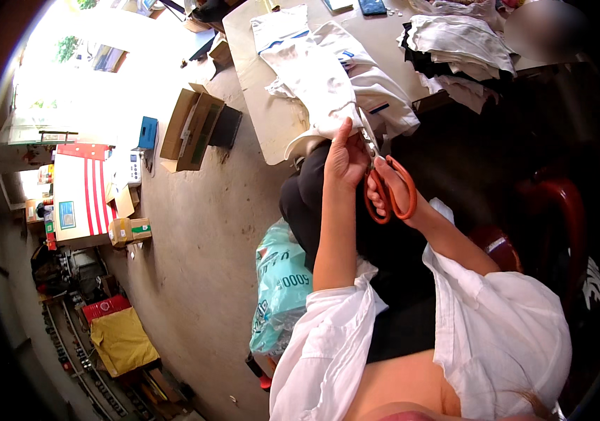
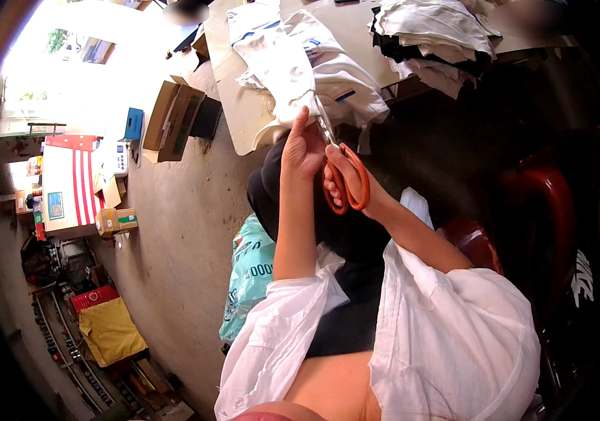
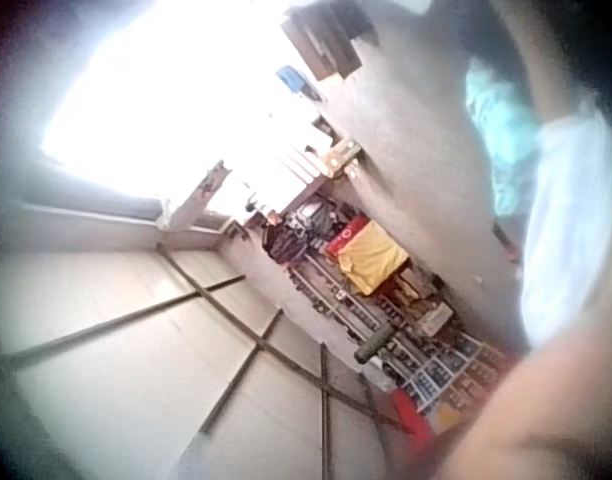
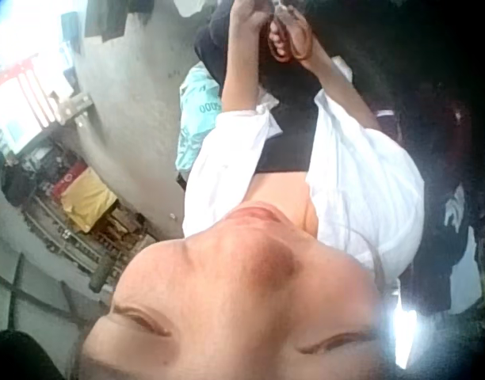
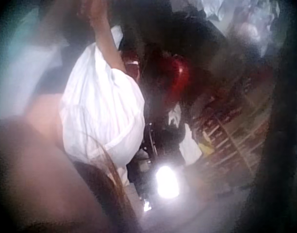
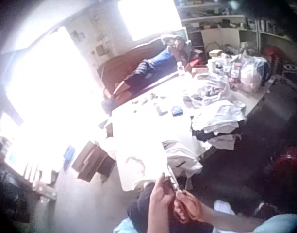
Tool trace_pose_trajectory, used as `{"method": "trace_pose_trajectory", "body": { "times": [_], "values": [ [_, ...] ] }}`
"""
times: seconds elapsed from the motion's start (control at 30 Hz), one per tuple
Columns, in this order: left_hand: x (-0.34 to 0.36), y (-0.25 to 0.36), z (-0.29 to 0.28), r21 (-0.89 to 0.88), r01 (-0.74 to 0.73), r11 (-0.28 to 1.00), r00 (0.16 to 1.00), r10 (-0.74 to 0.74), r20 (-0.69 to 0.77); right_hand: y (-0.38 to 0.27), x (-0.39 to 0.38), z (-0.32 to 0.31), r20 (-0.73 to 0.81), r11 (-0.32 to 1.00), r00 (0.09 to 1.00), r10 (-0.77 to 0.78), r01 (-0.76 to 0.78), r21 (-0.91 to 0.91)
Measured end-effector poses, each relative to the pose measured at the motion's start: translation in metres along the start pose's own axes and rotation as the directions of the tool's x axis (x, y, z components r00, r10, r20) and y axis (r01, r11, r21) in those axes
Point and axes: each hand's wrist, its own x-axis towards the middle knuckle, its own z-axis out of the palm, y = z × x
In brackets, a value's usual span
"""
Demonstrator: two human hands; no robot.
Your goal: The person sits on the floor and uses orange-handled scissors to cut a white fabric with blue stripes into strips. They repeatedly fold and trim the fabric, placing cut pieces aside on the table.
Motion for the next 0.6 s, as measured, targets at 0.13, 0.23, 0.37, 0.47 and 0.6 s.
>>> {"method": "trace_pose_trajectory", "body": {
  "times": [0.13,0.23,0.37,0.47,0.6],
  "values": [
    [0.002,-0.004,-0.012,0.057,0.017,0.998,1.0,-0.017,-0.004,0.003,0.005,-0.007,0.085,0.996,0.996,-0.03,0.037,-0.086],
    [-0.017,0.0,-0.014,0.23,0.094,0.969,0.992,-0.11,0.057,0.0,0.018,-0.012,0.008,0.99,0.991,-0.137,0.137,-0.033],
    [-0.016,-0.007,-0.011,0.295,-0.012,0.955,1.0,0.004,0.027,-0.005,0.017,-0.017,0.027,0.995,0.994,-0.104,0.104,-0.004],
    [-0.018,-0.008,-0.01,0.256,-0.063,0.965,0.998,0.068,-0.009,-0.008,0.011,-0.016,0.008,0.996,0.998,0.062,-0.062,0.07],
    [-0.012,-0.01,-0.018,0.162,-0.068,0.984,0.995,0.079,-0.066,0.001,0.009,-0.007,-0.051,0.995,0.998,0.035,-0.03,0.093]
  ]
}}
